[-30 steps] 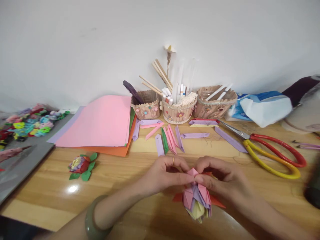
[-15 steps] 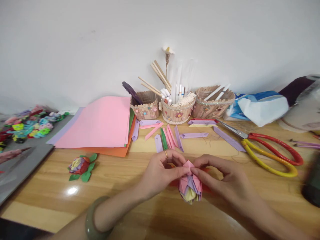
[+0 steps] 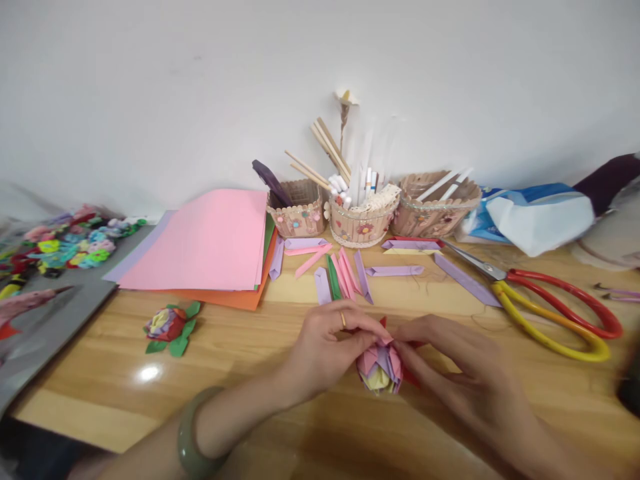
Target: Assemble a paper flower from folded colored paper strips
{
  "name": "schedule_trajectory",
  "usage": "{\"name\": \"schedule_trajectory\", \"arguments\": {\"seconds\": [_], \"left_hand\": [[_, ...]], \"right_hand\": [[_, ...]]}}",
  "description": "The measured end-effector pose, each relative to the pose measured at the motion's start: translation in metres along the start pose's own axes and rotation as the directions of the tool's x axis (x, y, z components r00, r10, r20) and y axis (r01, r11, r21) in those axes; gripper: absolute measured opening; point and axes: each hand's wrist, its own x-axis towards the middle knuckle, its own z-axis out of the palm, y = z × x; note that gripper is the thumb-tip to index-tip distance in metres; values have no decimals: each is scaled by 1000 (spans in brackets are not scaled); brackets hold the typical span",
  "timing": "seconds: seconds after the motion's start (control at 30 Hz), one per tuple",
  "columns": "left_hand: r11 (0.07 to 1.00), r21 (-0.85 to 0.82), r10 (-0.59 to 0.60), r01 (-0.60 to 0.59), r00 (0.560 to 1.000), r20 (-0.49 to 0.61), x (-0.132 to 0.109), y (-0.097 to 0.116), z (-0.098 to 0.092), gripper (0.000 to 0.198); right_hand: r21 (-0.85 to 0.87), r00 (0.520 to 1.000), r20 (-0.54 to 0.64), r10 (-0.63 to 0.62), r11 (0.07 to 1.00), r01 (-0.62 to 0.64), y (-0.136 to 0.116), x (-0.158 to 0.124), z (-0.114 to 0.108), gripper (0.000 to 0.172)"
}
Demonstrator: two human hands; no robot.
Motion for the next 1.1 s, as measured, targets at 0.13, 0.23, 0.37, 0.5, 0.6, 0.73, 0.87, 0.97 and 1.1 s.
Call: {"name": "schedule_trajectory", "arguments": {"seconds": [0.13,0.23,0.37,0.5,0.6,0.73,0.87,0.97,1.1], "left_hand": [[997,51,55,-55,998,-10,1,1,0,8],[995,77,-62,64,998,-30,2,2,1,8],[965,-6,-261,261,965,6,4,-1,1,10],[888,-202,-402,414,910,98,11,-6,-3,19],[830,-261,-464,492,870,166,15,-8,-5,27],[852,-214,-467,478,878,105,12,-7,-3,22],[923,-109,-369,369,929,20,6,-3,1,9],[953,-71,-298,296,955,-14,5,0,0,8],[843,-361,-383,399,916,117,10,5,-5,13]], "right_hand": [[102,977,53,206,972,-211,4,4,2,10],[193,921,178,347,905,-378,5,9,3,22],[189,923,217,317,914,-358,4,10,1,23],[174,907,246,341,905,-387,3,8,0,27],[120,910,241,337,920,-373,5,8,0,29],[-60,972,185,144,989,-136,11,5,-1,20],[-205,975,159,-156,961,187,13,5,-3,13],[-272,953,180,-244,919,286,11,7,-5,13],[-322,945,109,-308,889,326,10,7,-10,15]]}}
